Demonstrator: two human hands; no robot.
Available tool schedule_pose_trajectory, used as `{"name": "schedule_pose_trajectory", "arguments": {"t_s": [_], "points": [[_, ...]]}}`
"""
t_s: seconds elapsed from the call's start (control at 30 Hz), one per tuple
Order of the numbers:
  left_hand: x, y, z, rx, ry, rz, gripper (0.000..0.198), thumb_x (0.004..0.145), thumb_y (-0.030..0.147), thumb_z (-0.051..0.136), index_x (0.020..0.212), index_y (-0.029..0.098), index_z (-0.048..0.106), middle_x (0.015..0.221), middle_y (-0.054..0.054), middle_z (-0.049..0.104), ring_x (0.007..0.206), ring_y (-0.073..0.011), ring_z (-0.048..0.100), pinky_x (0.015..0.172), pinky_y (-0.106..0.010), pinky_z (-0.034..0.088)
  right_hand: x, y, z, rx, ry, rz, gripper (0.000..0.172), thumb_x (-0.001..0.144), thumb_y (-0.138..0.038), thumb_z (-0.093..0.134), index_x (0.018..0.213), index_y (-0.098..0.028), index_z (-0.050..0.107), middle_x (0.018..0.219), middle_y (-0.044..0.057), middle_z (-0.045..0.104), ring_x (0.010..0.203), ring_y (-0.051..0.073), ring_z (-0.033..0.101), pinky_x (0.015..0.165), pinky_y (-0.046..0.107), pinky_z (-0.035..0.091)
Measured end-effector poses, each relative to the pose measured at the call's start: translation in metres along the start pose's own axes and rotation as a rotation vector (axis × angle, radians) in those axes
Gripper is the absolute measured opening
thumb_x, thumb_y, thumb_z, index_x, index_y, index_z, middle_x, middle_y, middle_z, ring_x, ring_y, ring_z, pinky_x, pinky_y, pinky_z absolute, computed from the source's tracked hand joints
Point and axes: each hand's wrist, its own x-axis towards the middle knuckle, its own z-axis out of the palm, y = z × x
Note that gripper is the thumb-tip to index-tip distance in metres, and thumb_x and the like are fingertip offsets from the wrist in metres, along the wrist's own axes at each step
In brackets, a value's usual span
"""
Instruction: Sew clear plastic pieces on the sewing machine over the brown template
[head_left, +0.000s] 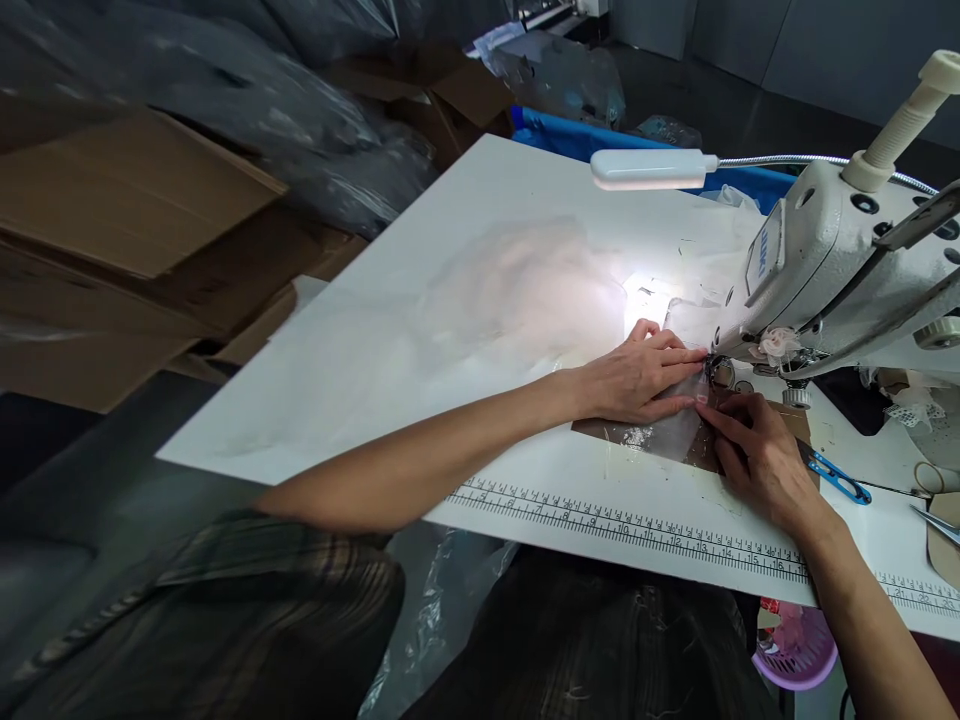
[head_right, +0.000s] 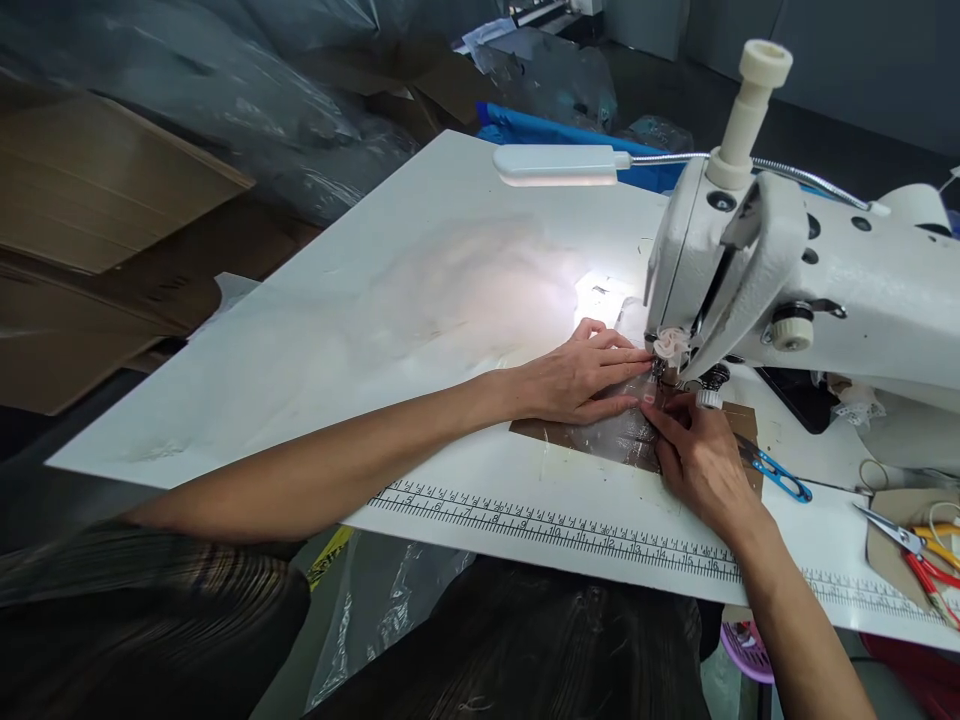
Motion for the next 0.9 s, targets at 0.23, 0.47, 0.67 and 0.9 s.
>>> {"name": "schedule_pose_trajectory", "arguments": {"t_s": [0.23,0.47,0.67,0.9], "points": [[0.0022,-0.0006,-0.0018,0.077,0.008,0.037,0.041,0.101,0.039,0.038,0.125,0.014,0.06,0.128,-0.017,0.062,0.105,-0.0274,0.055,0.094,-0.045,0.032,0.0004,0.0001,0.003,-0.02,0.015,0.01,0.04,0.094,-0.02,0.046,0.128,-0.024,0.065,0.105,0.013,0.058,0.086,0.022,0.056,0.074,0.041,0.055],[0.0035,-0.001,-0.002,0.144,0.008,0.075,0.038,0.101,0.037,0.039,0.119,0.013,0.062,0.124,-0.015,0.063,0.098,-0.0252,0.056,0.093,-0.044,0.032,0.0014,-0.0012,0.002,-0.042,0.011,0.006,0.038,0.094,-0.019,0.046,0.127,-0.021,0.066,0.105,0.013,0.057,0.086,0.022,0.057,0.073,0.039,0.054],[0.0047,0.0001,-0.0046,0.185,-0.025,0.054,0.039,0.101,0.037,0.039,0.121,0.014,0.063,0.121,-0.014,0.065,0.101,-0.0266,0.054,0.092,-0.044,0.031,0.0026,-0.0024,0.0022,-0.057,0.019,0.004,0.039,0.094,-0.019,0.045,0.127,-0.022,0.066,0.104,0.013,0.059,0.085,0.022,0.057,0.072,0.039,0.054],[0.0066,-0.0021,-0.0048,0.254,-0.014,0.121,0.045,0.102,0.039,0.034,0.116,0.009,0.065,0.119,-0.015,0.066,0.094,-0.0267,0.056,0.087,-0.044,0.031,0.0042,-0.0022,0.0038,-0.101,0.047,-0.015,0.038,0.093,-0.019,0.044,0.123,-0.019,0.068,0.1,0.013,0.06,0.08,0.021,0.057,0.069,0.037,0.052]]}}
